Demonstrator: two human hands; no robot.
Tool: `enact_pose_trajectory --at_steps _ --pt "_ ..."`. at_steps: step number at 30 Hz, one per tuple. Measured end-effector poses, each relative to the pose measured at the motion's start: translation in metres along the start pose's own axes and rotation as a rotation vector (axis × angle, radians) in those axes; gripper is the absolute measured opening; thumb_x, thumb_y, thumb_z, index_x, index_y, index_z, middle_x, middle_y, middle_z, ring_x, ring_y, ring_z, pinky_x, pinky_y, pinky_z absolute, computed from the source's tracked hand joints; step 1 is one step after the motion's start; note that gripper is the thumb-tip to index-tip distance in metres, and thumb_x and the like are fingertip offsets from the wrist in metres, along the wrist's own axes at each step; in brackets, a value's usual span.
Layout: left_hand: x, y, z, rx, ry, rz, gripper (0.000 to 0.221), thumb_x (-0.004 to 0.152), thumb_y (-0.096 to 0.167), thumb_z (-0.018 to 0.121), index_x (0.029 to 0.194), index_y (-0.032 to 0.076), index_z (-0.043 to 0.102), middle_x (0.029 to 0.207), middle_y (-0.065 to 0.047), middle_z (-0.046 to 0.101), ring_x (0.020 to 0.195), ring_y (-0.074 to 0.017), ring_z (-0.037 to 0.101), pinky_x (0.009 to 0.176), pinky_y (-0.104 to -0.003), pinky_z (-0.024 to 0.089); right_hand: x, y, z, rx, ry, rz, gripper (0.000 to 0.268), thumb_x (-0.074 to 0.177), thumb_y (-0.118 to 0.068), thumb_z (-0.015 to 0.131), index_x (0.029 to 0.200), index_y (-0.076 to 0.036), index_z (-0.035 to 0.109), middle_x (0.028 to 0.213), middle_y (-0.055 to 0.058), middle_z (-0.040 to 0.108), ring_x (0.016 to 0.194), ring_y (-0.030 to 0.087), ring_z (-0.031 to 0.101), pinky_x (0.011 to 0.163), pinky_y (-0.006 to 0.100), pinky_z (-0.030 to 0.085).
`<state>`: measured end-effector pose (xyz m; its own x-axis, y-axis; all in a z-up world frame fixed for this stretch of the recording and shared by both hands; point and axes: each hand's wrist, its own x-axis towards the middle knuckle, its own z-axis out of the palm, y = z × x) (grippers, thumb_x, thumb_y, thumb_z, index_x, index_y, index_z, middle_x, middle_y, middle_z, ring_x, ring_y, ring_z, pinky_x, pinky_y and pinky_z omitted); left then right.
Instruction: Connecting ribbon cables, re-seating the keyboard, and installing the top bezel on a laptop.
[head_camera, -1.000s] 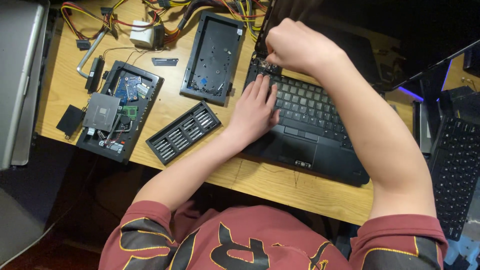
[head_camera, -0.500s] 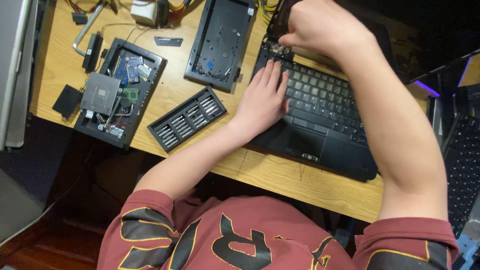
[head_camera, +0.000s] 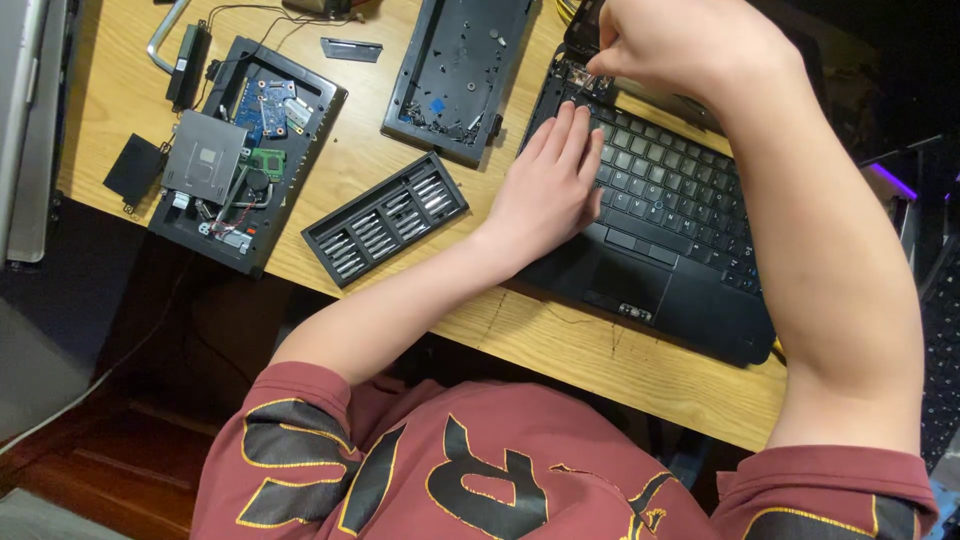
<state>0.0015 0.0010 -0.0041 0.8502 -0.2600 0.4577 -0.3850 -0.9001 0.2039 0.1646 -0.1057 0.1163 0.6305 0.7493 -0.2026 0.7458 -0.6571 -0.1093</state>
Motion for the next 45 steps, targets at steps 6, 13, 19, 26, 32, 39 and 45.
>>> enact_pose_trajectory --at_steps 6,13,19,26,32,39,45 --pt "-0.005 -0.003 0.004 -0.072 0.009 -0.008 0.066 0.092 0.032 0.071 0.139 -0.010 0.055 0.148 -0.033 0.046 0.143 -0.0456 0.040 0.120 -0.050 0.034 -0.026 -0.005 -0.010 0.089 0.068 0.001 0.028 0.097 -0.028 0.076 0.108 -0.003 0.078 0.086 0.019 0.074 0.072 0.033 0.070 0.066 0.044 0.055" --pt "-0.017 0.010 -0.012 -0.020 -0.006 0.154 0.063 0.094 0.028 0.070 0.147 -0.001 0.054 0.158 -0.026 0.042 0.149 -0.0394 0.037 0.123 -0.052 0.032 -0.179 -0.006 0.030 0.287 0.597 0.031 0.017 0.106 0.001 0.070 0.123 0.002 0.071 0.101 0.017 0.066 0.086 0.029 0.067 0.078 0.039 0.053" --pt "-0.020 0.009 -0.011 -0.132 -0.122 0.152 0.055 0.098 0.027 0.068 0.144 0.001 0.056 0.156 -0.026 0.044 0.148 -0.0417 0.038 0.121 -0.052 0.032 -0.281 -0.018 0.131 0.316 0.547 0.344 0.028 0.104 -0.002 0.070 0.131 -0.002 0.067 0.108 0.019 0.065 0.097 0.037 0.065 0.082 0.042 0.051" --pt "-0.043 0.059 -0.040 -0.283 -0.254 0.394 0.064 0.091 0.040 0.076 0.141 0.004 0.057 0.151 -0.020 0.048 0.146 -0.0379 0.040 0.119 -0.057 0.031 -0.308 -0.063 0.171 0.334 0.789 0.584 0.013 0.099 -0.001 0.070 0.112 -0.002 0.066 0.109 0.013 0.068 0.106 0.033 0.064 0.098 0.043 0.049" --pt "-0.042 0.052 -0.046 -0.209 -0.274 0.460 0.058 0.091 0.037 0.076 0.140 0.009 0.062 0.153 -0.017 0.054 0.146 -0.0353 0.046 0.119 -0.053 0.037 -0.328 -0.061 0.172 0.337 0.913 0.469 0.015 0.097 -0.002 0.071 0.112 -0.001 0.066 0.115 0.012 0.070 0.115 0.032 0.066 0.102 0.045 0.048" --pt "-0.052 0.059 -0.044 -0.136 -0.241 0.463 0.045 0.088 0.019 0.069 0.132 0.009 0.067 0.146 -0.017 0.058 0.140 -0.0354 0.051 0.116 -0.056 0.038 -0.360 -0.050 0.214 0.213 0.918 0.837 0.020 0.095 -0.003 0.076 0.114 -0.002 0.072 0.102 0.012 0.062 0.097 0.033 0.060 0.087 0.044 0.049" --pt "-0.059 0.070 -0.045 -0.120 -0.203 0.443 0.043 0.088 0.010 0.064 0.130 0.009 0.069 0.141 -0.016 0.061 0.135 -0.0351 0.054 0.114 -0.057 0.039 -0.370 -0.041 0.221 0.156 0.839 0.954 0.025 0.094 -0.007 0.077 0.119 -0.003 0.073 0.104 0.012 0.060 0.098 0.033 0.058 0.087 0.045 0.048"
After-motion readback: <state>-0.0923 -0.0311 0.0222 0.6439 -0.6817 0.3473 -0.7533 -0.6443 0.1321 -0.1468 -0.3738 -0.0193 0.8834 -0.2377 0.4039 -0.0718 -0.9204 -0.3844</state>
